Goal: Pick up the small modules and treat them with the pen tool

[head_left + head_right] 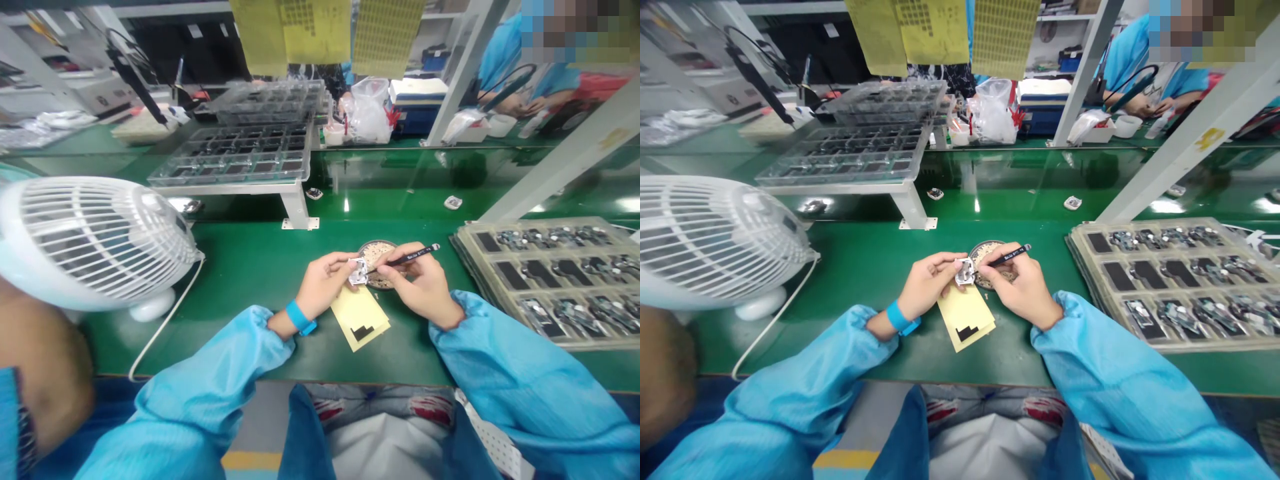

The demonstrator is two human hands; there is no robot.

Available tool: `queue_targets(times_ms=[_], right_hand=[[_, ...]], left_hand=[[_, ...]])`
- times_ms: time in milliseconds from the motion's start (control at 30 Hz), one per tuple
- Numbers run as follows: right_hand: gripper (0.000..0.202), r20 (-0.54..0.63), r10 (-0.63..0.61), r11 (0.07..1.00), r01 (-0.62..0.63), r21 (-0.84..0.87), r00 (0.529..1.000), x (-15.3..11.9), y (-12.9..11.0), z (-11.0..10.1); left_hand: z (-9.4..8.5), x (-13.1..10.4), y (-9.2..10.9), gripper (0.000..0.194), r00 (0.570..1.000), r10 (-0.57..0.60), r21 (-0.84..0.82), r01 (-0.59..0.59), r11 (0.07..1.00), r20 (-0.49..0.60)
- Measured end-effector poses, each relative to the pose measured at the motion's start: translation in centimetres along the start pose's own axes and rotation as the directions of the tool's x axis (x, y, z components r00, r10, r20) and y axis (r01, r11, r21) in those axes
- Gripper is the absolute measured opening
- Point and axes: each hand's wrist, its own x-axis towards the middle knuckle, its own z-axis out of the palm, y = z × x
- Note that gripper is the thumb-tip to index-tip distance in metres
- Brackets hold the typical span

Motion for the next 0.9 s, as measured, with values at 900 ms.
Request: queue_targets(times_ms=[900], right_hand=[[0.027,-0.297,0.427,0.218,-0.416,-0.883,0.854,3.4,-2.0,-27.6]], left_hand=[[-1.8,1.1,-0.4,0.049,0.975,-0.16,0.194,0.13,0.972,0.152]])
